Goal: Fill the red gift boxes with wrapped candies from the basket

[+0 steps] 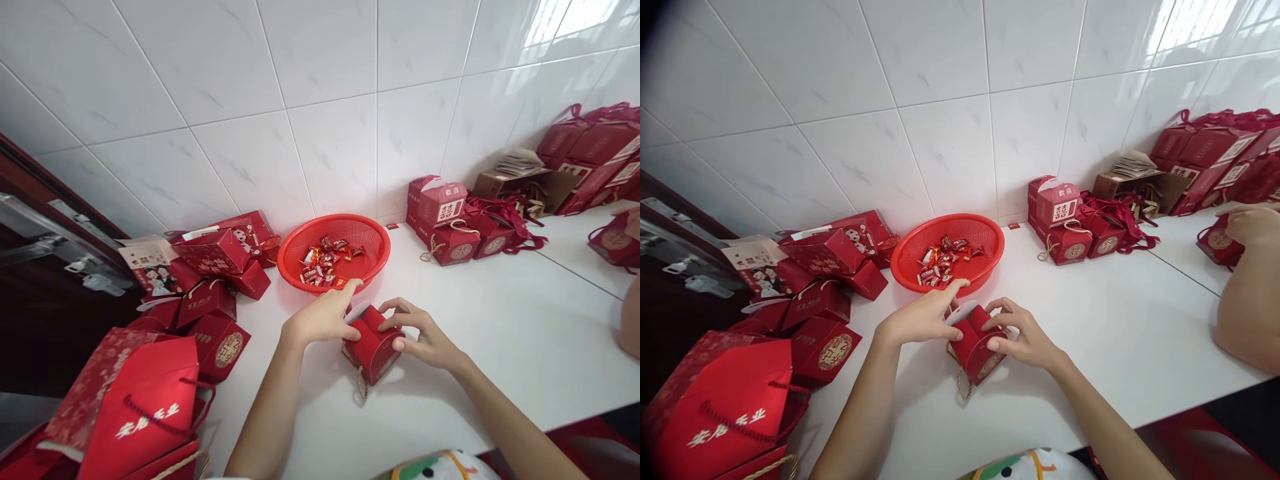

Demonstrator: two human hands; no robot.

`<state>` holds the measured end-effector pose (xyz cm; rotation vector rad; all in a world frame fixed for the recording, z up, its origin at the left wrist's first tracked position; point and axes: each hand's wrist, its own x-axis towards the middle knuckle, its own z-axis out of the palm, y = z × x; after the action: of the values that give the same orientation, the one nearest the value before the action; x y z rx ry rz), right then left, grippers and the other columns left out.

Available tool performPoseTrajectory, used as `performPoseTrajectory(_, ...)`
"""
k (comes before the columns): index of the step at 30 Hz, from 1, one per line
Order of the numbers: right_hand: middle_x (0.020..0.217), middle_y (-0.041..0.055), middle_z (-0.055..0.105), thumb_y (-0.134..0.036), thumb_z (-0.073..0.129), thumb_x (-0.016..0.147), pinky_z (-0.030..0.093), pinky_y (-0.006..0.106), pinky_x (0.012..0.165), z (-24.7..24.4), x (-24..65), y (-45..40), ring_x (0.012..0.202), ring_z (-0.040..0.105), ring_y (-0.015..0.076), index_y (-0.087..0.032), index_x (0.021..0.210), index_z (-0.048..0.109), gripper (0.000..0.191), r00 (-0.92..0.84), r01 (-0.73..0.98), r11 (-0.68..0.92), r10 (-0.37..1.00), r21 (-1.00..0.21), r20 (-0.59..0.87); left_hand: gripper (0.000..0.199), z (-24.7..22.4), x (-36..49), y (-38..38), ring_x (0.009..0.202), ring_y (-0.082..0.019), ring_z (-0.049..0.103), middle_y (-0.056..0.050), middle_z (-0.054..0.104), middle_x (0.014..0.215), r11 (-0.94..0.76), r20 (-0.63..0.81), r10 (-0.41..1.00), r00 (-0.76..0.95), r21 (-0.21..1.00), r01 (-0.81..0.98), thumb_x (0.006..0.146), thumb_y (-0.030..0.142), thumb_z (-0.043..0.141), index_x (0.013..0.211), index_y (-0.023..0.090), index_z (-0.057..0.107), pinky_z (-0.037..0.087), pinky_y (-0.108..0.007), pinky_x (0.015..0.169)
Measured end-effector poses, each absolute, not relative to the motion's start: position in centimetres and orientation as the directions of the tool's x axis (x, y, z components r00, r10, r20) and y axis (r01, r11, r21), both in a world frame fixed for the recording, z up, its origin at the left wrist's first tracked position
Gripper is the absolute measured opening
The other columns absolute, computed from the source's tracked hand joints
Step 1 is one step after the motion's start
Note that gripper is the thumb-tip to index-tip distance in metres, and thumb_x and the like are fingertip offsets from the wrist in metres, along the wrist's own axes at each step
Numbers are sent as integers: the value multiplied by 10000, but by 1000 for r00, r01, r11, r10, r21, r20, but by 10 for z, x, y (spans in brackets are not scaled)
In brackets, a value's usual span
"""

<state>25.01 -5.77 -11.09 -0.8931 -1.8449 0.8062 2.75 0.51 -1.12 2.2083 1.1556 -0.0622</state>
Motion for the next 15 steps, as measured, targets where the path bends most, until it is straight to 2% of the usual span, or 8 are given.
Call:
performPoseTrajectory(3, 1144, 106, 631, -525, 613, 903, 535, 331, 750, -108, 248, -58, 879, 632, 195, -236, 936, 755, 324, -318, 282, 448, 878, -848, 358, 454, -11, 29, 7, 796, -216, 620, -2, 629, 878, -445, -321, 711, 626, 484, 754, 666, 286, 737, 1081, 215, 566, 407, -267, 614)
performPoseTrajectory(4, 1142, 104, 631, -487, 626, 902, 536, 335, 774, -108, 246, -58, 921, 635, 207, -237, 930, 748, 279, -301, 291, 421, 893, -859, 335, 341, -11, 30, 8, 788, -205, 613, 4, 628, 859, -457, -325, 694, 643, 491, 742, 670, 293, 736, 961, 211, 580, 398, -261, 610)
performPoseTrajectory(6, 1134, 103, 634, -448, 662, 877, 536, 340, 798, -108, 243, -58, 988, 627, 229, -238, 940, 725, 228, -260, 294, 394, 910, -871, 324, 245, -10, 30, 8, 779, -188, 604, 10, 633, 825, -467, -334, 649, 684, 535, 704, 704, 344, 732, 829, 204, 575, 390, -253, 614)
performPoseTrajectory(9, 1129, 95, 644, -451, 707, 828, 536, 333, 753, -112, 239, -57, 883, 617, 204, -237, 975, 673, 262, -186, 307, 377, 924, -874, 333, 342, -7, 31, 6, 720, -166, 581, 8, 622, 760, -444, -348, 610, 712, 594, 671, 831, 528, 613, 771, 193, 590, 366, -252, 592)
performPoseTrajectory(11, 1129, 86, 650, -474, 706, 821, 529, 323, 714, -114, 239, -55, 769, 588, 167, -233, 1007, 649, 310, -149, 317, 351, 936, -881, 319, 412, -8, 31, 4, 729, -172, 575, 2, 614, 755, -434, -364, 614, 701, 586, 684, 860, 594, 550, 785, 192, 604, 354, -253, 582)
performPoseTrajectory(15, 987, 54, 674, -561, 540, 913, 501, 298, 646, -116, 246, -52, 667, 556, 135, -208, 1009, 634, 377, -118, 296, 221, 974, -929, 194, 358, -13, 35, 2, 969, -244, 574, -4, 640, 900, -434, -407, 644, 647, 503, 748, 722, 469, 728, 973, 239, 614, 384, -245, 634)
